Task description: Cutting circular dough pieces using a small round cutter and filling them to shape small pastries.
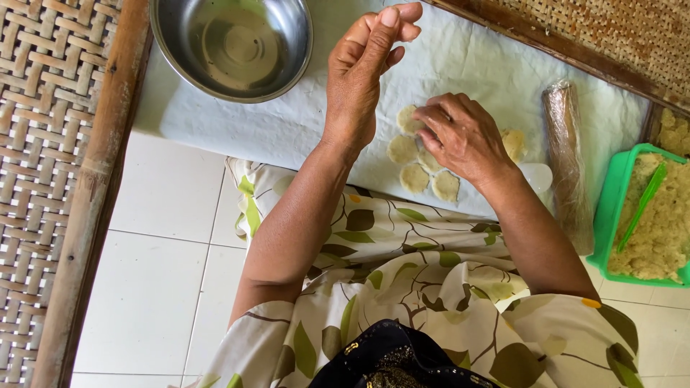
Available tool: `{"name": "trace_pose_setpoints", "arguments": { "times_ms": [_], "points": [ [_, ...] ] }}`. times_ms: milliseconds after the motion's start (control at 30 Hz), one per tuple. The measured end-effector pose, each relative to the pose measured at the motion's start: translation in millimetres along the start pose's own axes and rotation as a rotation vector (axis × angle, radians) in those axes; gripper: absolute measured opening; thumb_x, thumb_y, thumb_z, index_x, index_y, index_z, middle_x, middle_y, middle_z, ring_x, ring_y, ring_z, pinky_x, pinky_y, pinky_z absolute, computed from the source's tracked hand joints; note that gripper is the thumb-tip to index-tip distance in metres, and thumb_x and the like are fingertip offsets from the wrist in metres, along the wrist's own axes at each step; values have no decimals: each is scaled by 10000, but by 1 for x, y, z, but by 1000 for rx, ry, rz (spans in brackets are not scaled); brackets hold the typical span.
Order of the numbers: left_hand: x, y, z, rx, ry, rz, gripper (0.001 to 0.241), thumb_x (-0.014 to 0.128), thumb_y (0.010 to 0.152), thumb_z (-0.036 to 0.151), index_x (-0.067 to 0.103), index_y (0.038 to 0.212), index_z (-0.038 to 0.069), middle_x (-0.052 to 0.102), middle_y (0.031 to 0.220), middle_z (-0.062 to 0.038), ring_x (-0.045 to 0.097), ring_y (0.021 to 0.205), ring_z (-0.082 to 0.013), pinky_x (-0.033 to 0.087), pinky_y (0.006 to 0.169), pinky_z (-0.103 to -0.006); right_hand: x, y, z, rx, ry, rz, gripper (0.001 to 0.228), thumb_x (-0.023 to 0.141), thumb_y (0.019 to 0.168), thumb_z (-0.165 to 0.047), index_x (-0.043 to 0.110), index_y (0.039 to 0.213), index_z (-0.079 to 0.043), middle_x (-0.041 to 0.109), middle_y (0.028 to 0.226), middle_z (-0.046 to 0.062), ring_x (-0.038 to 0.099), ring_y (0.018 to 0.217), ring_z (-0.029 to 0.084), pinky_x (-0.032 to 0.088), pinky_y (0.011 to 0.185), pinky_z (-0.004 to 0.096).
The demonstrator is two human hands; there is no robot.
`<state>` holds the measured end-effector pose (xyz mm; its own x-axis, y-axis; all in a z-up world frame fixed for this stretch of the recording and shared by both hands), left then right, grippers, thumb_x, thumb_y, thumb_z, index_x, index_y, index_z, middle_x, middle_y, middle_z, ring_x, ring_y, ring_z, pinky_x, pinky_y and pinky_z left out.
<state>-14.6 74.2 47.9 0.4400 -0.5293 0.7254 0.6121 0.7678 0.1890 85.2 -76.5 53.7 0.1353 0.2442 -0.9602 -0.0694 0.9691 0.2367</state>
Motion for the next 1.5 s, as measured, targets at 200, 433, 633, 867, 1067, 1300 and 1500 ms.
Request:
{"name": "trace_pose_setpoints", "arguments": {
  "times_ms": [200,433,633,867,1067,1300,1500],
  "points": [
    [2,0,2,-3,9,-18,363,658,992,467,762,1087,132,735,1037,37,630,1014,-52,441,951,-275,-1,0,7,72,289,-31,274,740,913,54,652,1146,-60,716,1014,65,665,832,216,563,721,357],
    [0,0,0,-7,3,-23,360,654,1000,455,764,1105,128,734,1029,26,615,985,-52,443,945,-268,-3,-1,10,170,534,-93,361,602,879,187,665,1181,-2,714,1017,110,692,789,225,564,686,344],
    [-1,1,-3,-3,3,-40,368,659,1000,458,758,1106,120,743,1072,19,634,1021,-58,448,958,-273,1,-2,8,202,495,-126,485,746,849,86,641,1307,-39,673,1074,106,715,905,208,589,785,332],
    [-2,2,-3,-16,-5,-30,362,660,996,446,759,1081,109,743,1099,8,632,1020,-66,449,958,-286,20,0,30,144,468,-57,482,773,863,91,656,1308,-51,705,987,93,670,869,211,592,766,310],
    [0,-1,5,-2,-4,-34,373,640,1009,472,754,1119,135,716,1030,24,613,1001,-61,445,954,-281,13,20,59,284,767,-158,474,723,918,101,603,1351,-51,679,1015,111,664,905,201,592,767,281],
    [-1,-8,6,-68,-24,-16,373,634,1009,467,736,1118,126,731,1123,12,630,1017,-86,458,979,-307,-2,63,108,570,1301,-174,499,655,956,-57,527,1438,-39,578,1102,64,608,1001,142,597,873,271],
    [1,-17,8,-119,-93,-45,225,617,1025,347,696,984,140,700,1285,-72,670,1024,-136,530,1026,-397,0,146,184,643,1229,-161,418,574,1058,-91,507,1470,-123,516,1189,36,527,969,92,552,847,212]
  ]
}}
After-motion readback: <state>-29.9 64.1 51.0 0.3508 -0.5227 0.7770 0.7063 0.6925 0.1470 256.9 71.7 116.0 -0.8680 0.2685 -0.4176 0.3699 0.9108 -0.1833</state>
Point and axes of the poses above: each hand's wrist, its own y-axis towards the middle knuckle, its own x-axis out of the palm, z = x × y, the point moved 5 cm from there along y, towards the middle knuckle
